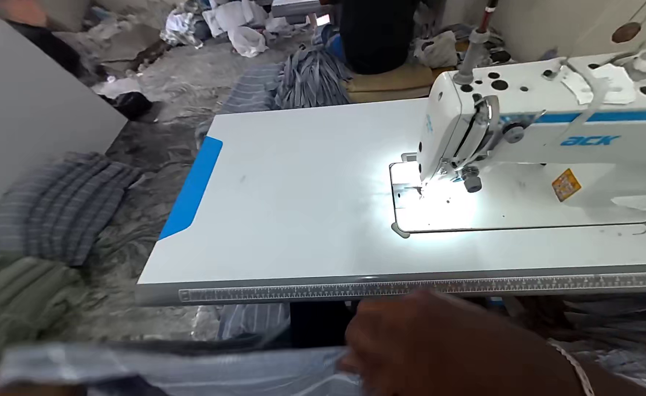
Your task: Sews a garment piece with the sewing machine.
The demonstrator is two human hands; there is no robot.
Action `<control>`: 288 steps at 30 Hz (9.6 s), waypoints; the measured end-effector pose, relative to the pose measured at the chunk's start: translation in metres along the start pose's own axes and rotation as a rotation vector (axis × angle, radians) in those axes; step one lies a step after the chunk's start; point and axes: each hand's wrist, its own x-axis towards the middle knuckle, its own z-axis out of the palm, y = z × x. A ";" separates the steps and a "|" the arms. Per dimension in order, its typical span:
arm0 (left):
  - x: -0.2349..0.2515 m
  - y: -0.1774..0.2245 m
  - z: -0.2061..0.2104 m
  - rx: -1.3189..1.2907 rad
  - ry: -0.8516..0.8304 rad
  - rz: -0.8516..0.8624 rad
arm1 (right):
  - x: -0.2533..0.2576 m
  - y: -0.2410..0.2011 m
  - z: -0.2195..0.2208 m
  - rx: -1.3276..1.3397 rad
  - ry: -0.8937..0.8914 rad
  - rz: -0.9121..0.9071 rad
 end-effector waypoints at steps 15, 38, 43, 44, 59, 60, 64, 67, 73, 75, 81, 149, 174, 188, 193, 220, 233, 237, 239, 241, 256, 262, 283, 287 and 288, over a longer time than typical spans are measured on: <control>0.065 0.334 0.250 0.263 -0.654 0.289 | -0.087 0.122 0.033 0.128 0.279 1.124; -0.116 0.320 0.103 0.310 -1.075 0.442 | -0.087 0.147 0.010 -0.231 0.083 0.933; -0.148 0.408 0.138 -0.173 -0.753 0.651 | -0.099 0.182 -0.004 -0.161 -0.003 0.384; -0.156 0.417 0.157 -0.221 -0.719 0.698 | -0.100 0.187 -0.006 -0.155 -0.029 0.363; -0.174 0.407 0.207 -0.210 -0.640 0.765 | -0.105 0.187 0.001 -0.070 0.010 0.434; -0.175 0.409 0.208 -0.178 -0.631 0.755 | -0.104 0.182 0.000 -0.043 0.029 0.480; -0.173 0.417 0.212 -0.078 -0.638 0.682 | -0.119 0.168 0.011 -0.054 0.165 0.452; -0.156 0.424 0.223 0.041 -0.715 0.700 | -0.116 0.172 0.013 -0.120 0.178 0.447; -0.071 0.453 0.276 0.042 -0.847 0.890 | -0.078 0.204 0.008 -0.346 0.139 0.552; -0.054 0.460 0.288 0.043 -0.878 0.944 | -0.069 0.209 0.009 -0.363 0.142 0.608; -0.040 0.466 0.297 0.009 -0.889 1.019 | -0.066 0.203 -0.002 -0.280 0.007 0.668; -0.074 0.465 0.281 0.181 -0.743 0.858 | -0.114 0.087 0.076 -0.022 0.500 1.127; -0.128 0.436 0.225 -0.080 -0.750 1.096 | -0.095 0.166 -0.055 -0.505 0.046 1.010; -0.044 0.488 0.210 -0.159 -0.848 1.927 | -0.056 0.103 0.048 0.721 0.639 1.015; -0.047 0.486 0.218 -0.149 -0.779 1.969 | -0.052 0.112 0.044 0.653 0.793 1.081; -0.065 0.432 0.271 -0.168 -0.885 1.211 | -0.063 0.158 0.002 -0.231 0.024 0.935; -0.009 0.469 0.260 -0.144 -0.964 1.170 | -0.095 0.091 0.023 -0.125 0.277 0.867; 0.028 0.522 0.271 -0.006 -0.825 1.145 | 0.029 0.052 0.117 -0.020 0.190 0.544; 0.030 0.521 0.298 0.170 -0.863 1.142 | 0.074 0.042 0.151 0.090 0.358 0.439; 0.028 0.500 0.319 0.229 -0.901 1.055 | 0.087 0.035 0.157 0.218 0.415 0.384; -0.074 0.348 0.204 0.317 -0.666 0.554 | -0.109 0.128 -0.028 0.321 -0.048 0.957; -0.061 0.374 0.193 0.355 -0.782 0.506 | -0.021 0.192 0.011 0.497 0.592 1.199; -0.081 0.439 0.253 0.077 -0.868 1.134 | -0.053 0.203 0.011 -0.278 0.217 0.695; -0.059 0.444 0.257 0.078 -0.931 1.144 | -0.065 0.178 -0.012 -0.165 -0.003 0.747; -0.054 0.444 0.257 0.063 -0.938 1.146 | -0.074 0.163 -0.024 -0.106 -0.010 0.759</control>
